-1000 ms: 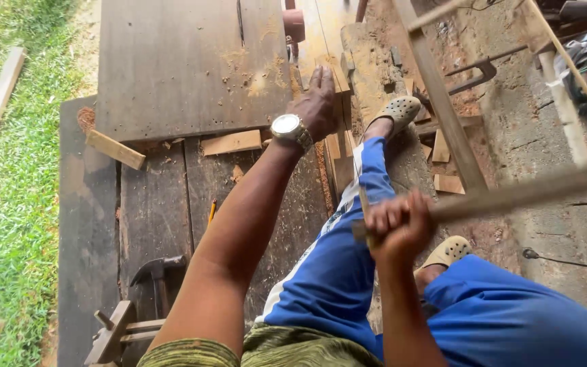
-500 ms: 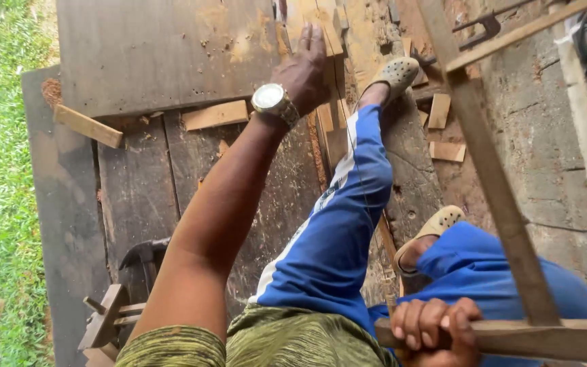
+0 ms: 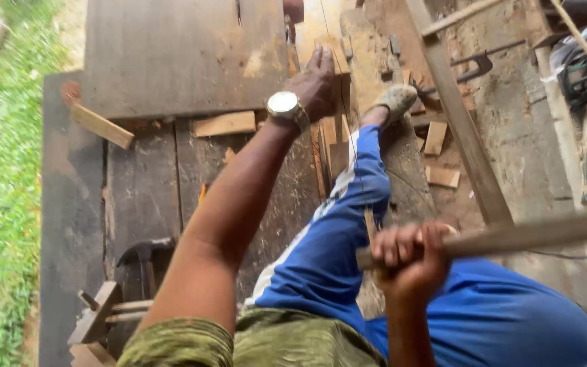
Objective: Use a manual frame saw to cut a piece of wood.
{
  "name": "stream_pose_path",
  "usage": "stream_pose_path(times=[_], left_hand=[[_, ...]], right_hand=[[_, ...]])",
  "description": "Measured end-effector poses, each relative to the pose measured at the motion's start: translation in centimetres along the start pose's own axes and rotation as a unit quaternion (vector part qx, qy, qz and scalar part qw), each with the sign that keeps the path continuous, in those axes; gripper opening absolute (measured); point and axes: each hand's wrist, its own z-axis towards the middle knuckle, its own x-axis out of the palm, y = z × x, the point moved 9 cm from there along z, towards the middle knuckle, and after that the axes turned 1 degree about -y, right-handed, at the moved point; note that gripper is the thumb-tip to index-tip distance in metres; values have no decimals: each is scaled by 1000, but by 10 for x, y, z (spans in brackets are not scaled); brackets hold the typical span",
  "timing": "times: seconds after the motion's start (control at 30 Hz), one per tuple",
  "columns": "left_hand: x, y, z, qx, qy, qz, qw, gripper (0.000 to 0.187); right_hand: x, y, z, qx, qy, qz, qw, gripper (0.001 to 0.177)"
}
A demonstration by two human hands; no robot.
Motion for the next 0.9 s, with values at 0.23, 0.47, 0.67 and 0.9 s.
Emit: stream_pose_path(times=[0.23, 0.47, 0.67, 0.9], left_hand=[[-32, -17, -15, 10, 9, -9, 1000, 84], [-60, -29, -36, -34, 74, -47, 996, 90], [-14, -9, -2, 25, 15, -2, 1000, 90], [-84, -41, -51, -71, 127, -65, 987, 80]], right_hand=[[-83, 11, -91, 11, 39, 73, 997, 25], [-13, -45, 53, 26, -70, 26, 997, 32], [29, 10, 8, 38, -32, 28, 998, 31], [-14, 45, -78, 23, 28, 32, 999, 22]])
